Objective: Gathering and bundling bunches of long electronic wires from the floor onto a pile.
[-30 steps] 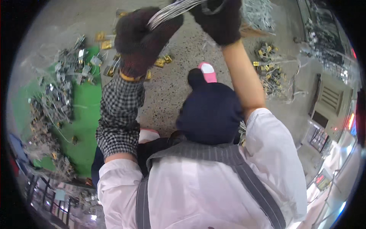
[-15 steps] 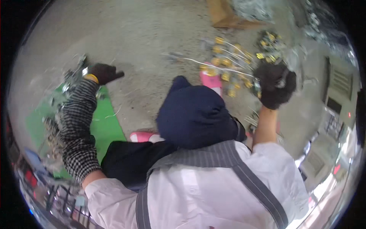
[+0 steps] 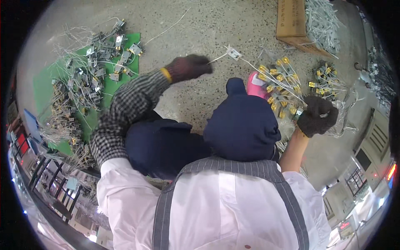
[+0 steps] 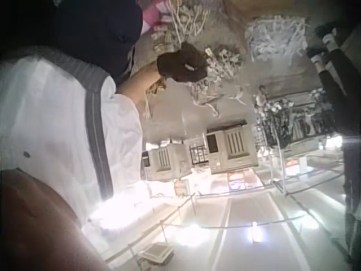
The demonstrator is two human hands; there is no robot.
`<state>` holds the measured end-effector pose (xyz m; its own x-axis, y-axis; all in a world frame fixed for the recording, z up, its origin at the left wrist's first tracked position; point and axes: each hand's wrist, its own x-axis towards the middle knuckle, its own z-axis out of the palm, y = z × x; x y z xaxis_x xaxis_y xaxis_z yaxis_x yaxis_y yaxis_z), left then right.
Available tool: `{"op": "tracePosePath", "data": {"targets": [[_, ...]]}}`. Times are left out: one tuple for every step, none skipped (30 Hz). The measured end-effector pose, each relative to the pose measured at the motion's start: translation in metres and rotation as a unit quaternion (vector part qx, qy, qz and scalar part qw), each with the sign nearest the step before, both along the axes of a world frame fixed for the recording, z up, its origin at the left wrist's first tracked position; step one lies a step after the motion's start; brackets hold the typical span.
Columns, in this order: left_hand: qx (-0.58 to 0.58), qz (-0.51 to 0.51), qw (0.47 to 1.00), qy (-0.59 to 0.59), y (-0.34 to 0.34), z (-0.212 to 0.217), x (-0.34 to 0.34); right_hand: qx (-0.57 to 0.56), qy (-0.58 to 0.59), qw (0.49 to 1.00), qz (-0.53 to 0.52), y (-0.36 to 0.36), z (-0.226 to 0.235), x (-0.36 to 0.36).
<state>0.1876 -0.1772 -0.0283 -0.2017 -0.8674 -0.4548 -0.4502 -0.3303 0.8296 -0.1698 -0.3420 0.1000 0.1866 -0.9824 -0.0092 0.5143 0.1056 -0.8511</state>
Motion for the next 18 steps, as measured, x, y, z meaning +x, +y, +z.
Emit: {"op": "tracePosePath", "data": {"targets": [[-0.050,0.057,0.995,0.068,-0.017,0.008,-0.010,-0.001,-0.003,1.000,-0.001,0.001,0.000,0.001],[-0.100,0.114,0.979,0.135,-0.032,0.019,-0.016,-0.012,-0.007,0.998,0.058,0.003,0.001,0.008],[-0.059,0.174,0.966,0.181,-0.050,0.041,-0.019,-0.025,-0.006,0.993,0.114,0.005,0.004,0.012],[-0.016,0.237,0.947,0.218,-0.058,0.063,-0.017,-0.024,-0.011,0.993,0.116,0.008,0.006,0.017],[-0.057,0.175,0.980,0.072,-0.066,0.066,-0.007,-0.031,0.020,0.996,0.084,0.012,0.009,0.023],[-0.059,0.177,0.980,0.068,-0.070,0.070,-0.004,-0.038,0.051,0.997,0.051,0.016,0.013,0.032],[-0.072,0.133,0.986,-0.076,-0.072,0.079,-0.002,-0.035,0.044,0.997,0.056,0.025,0.014,0.048],[-0.082,0.086,0.969,-0.216,-0.076,0.084,-0.005,-0.034,0.112,0.993,-0.025,0.034,0.019,0.064],[-0.081,0.090,0.968,-0.219,-0.080,0.079,-0.009,-0.032,0.179,0.978,-0.106,0.038,0.022,0.070],[-0.075,0.084,0.956,-0.270,-0.082,0.070,-0.006,-0.073,0.140,0.987,-0.006,0.039,0.018,0.065],[-0.076,0.072,0.944,-0.314,-0.090,0.070,-0.008,-0.077,0.136,0.988,-0.007,0.038,0.016,0.060],[-0.079,0.073,0.942,-0.317,-0.097,0.070,-0.013,-0.027,0.073,0.996,0.038,0.037,0.013,0.056],[-0.031,0.039,0.938,-0.344,-0.100,0.078,-0.022,0.026,0.011,0.996,0.082,0.038,0.016,0.055],[0.018,0.004,0.929,-0.370,-0.102,0.082,-0.027,-0.051,0.132,0.989,0.045,0.043,0.016,0.059],[-0.031,-0.008,0.928,-0.371,-0.097,0.061,-0.027,-0.051,0.132,0.989,0.043,0.043,0.018,0.062],[-0.031,-0.011,0.928,-0.370,-0.094,0.060,-0.027,-0.028,0.095,0.995,0.018,0.043,0.018,0.063],[-0.039,-0.010,0.931,-0.362,-0.091,0.060,-0.026,-0.005,0.058,0.998,-0.006,0.042,0.018,0.063],[-0.045,-0.010,0.934,-0.354,-0.087,0.058,-0.026,-0.003,0.058,0.998,-0.009,0.038,0.022,0.061]]}}
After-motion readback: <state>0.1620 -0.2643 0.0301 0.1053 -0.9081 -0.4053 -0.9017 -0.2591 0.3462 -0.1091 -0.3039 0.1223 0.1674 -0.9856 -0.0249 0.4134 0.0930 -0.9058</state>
